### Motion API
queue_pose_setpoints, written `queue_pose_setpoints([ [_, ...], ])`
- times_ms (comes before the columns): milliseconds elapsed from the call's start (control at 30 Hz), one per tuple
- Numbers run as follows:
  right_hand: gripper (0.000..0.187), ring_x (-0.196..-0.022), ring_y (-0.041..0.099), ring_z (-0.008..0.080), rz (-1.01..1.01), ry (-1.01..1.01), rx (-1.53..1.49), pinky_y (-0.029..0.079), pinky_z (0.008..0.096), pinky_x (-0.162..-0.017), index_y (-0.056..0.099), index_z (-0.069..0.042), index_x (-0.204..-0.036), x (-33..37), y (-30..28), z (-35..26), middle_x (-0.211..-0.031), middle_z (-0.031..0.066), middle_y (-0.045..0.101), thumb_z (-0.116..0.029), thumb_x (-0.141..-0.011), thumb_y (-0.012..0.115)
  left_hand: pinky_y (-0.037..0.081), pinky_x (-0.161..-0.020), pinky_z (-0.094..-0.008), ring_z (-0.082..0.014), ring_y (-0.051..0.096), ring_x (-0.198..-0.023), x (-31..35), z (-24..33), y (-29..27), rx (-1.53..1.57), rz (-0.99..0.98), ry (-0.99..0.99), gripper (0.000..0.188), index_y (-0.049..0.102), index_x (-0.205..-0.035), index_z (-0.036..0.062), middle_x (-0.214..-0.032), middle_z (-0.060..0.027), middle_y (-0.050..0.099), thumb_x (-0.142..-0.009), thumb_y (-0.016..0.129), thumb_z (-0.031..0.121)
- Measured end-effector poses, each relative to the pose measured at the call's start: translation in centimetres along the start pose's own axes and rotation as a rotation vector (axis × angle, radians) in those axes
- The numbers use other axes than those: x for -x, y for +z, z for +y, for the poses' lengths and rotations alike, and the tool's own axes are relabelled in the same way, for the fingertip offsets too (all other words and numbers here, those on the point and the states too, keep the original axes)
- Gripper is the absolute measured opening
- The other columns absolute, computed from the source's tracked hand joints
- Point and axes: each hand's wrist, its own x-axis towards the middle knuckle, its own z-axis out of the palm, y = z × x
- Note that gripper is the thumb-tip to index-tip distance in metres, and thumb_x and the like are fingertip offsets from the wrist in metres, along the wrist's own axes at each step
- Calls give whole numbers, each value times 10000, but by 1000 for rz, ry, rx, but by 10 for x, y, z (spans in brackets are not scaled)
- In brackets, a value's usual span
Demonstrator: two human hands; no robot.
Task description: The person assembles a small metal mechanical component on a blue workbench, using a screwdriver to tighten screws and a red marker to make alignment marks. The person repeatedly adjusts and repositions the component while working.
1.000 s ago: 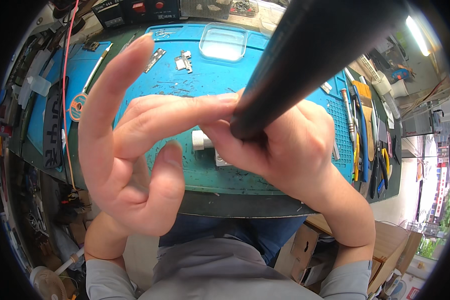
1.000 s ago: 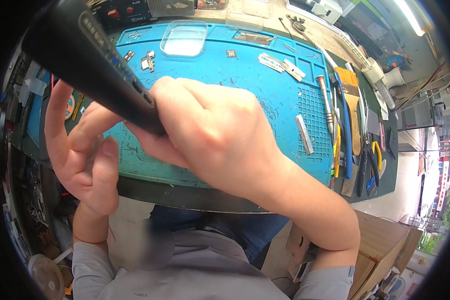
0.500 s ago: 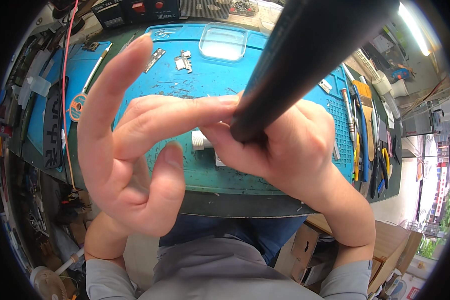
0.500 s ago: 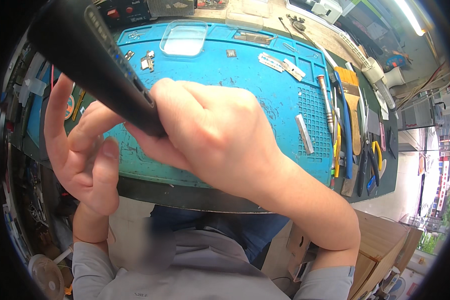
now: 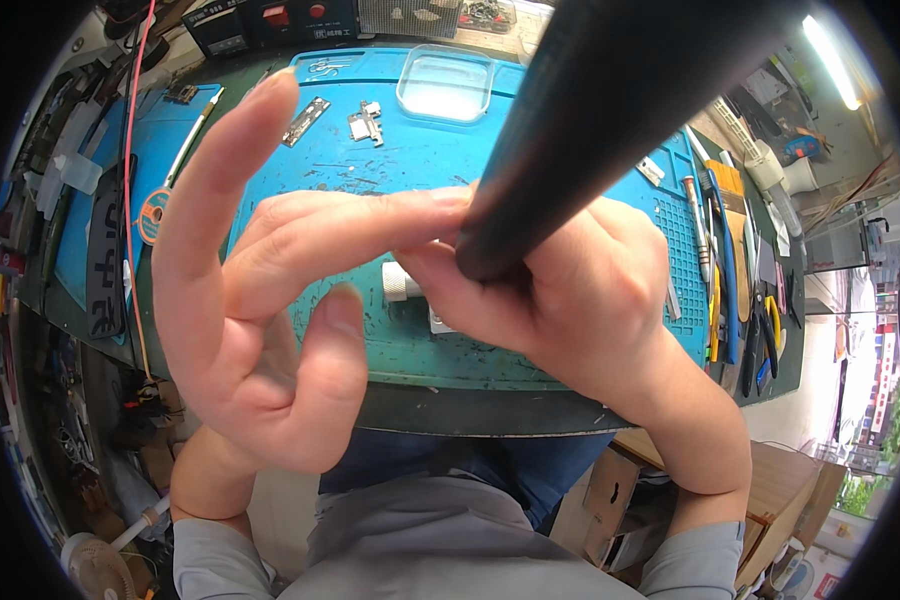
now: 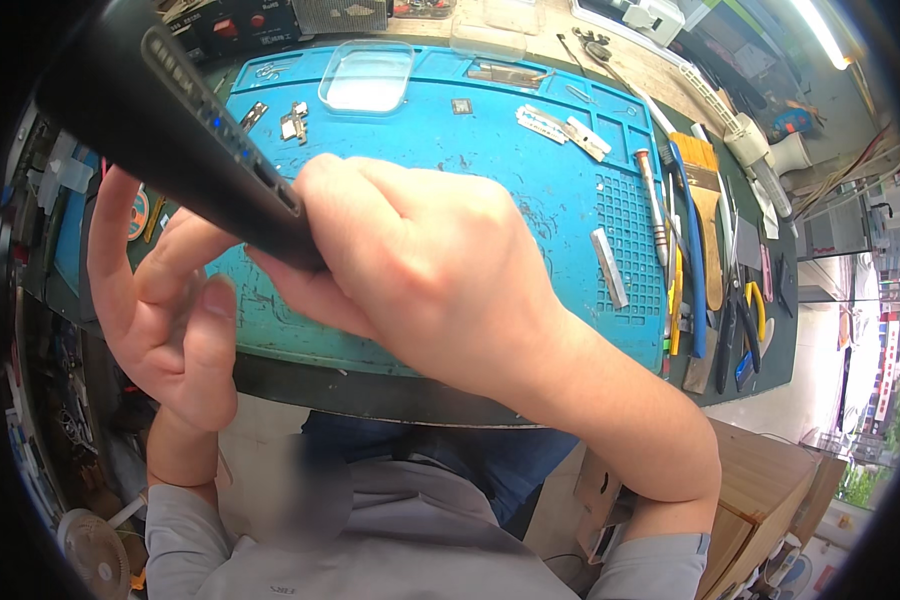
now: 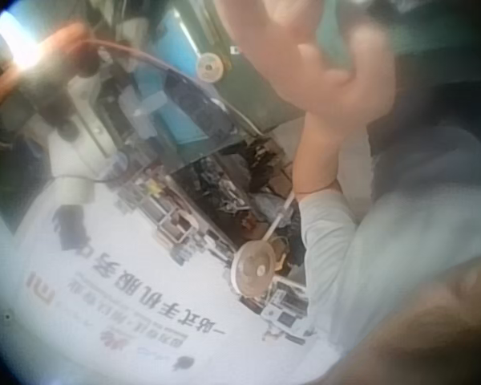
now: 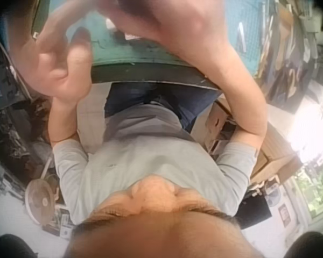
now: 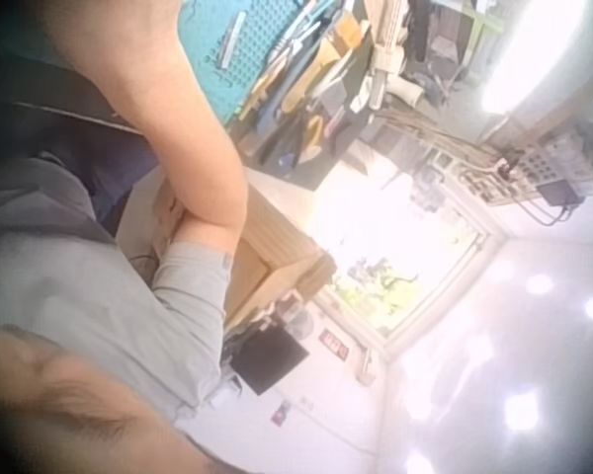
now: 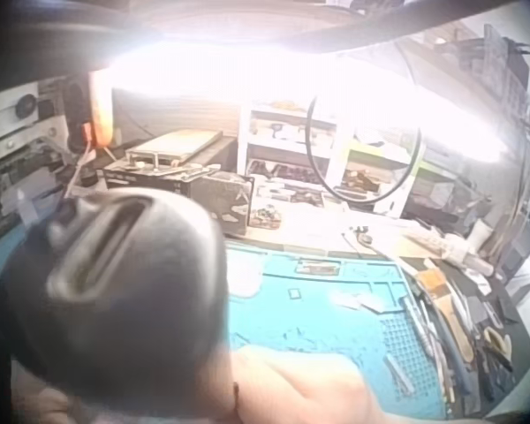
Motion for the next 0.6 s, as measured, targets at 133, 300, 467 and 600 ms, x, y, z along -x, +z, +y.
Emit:
queue_pose_setpoints([
  [133, 303, -626, 721, 191, -7, -4, 3, 549, 302, -561, 714, -74, -913, 1, -2, 0, -779, 35, 740, -159, -792, 979, 285, -1300, -522, -332, 629, -1376, -10, 15, -9, -95, -119, -65, 889, 67, -1691, -116, -1241, -259, 768, -938, 531, -25],
  [300, 285, -616, 716, 190, 6, -12, -8, 546, 303, -557, 717, -70, -910, 0, -1, -1, -756, 34, 732, -143, -797, 969, 311, -1291, -518, -332, 646, -1356, 4, -4, 16, 208, 170, 1, 888, 75, -1690, -119, -1258, -268, 758, -928, 522, -30],
  [467, 216, -601, 672, 125, 64, 32, -57, 512, 265, -549, 724, -47, -947, 4, -5, 4, -730, 16, 708, -119, -881, 916, 413, -1237, -463, -302, 673, -1316, -14, 2, 6, 67, -56, 23, 851, 152, -1684, -117, -1355, -265, 717, -900, 480, -75],
  [600, 156, -672, 604, 22, 144, 325, -192, 456, 195, -587, 728, -26, -1034, 2, -8, -4, -775, -27, 701, -144, -1012, 827, 484, -1166, -407, -251, 689, -1230, -11, 0, 11, 161, 28, -38, 801, 239, -1679, -93, -1331, -225, 714, -904, 442, -99],
])
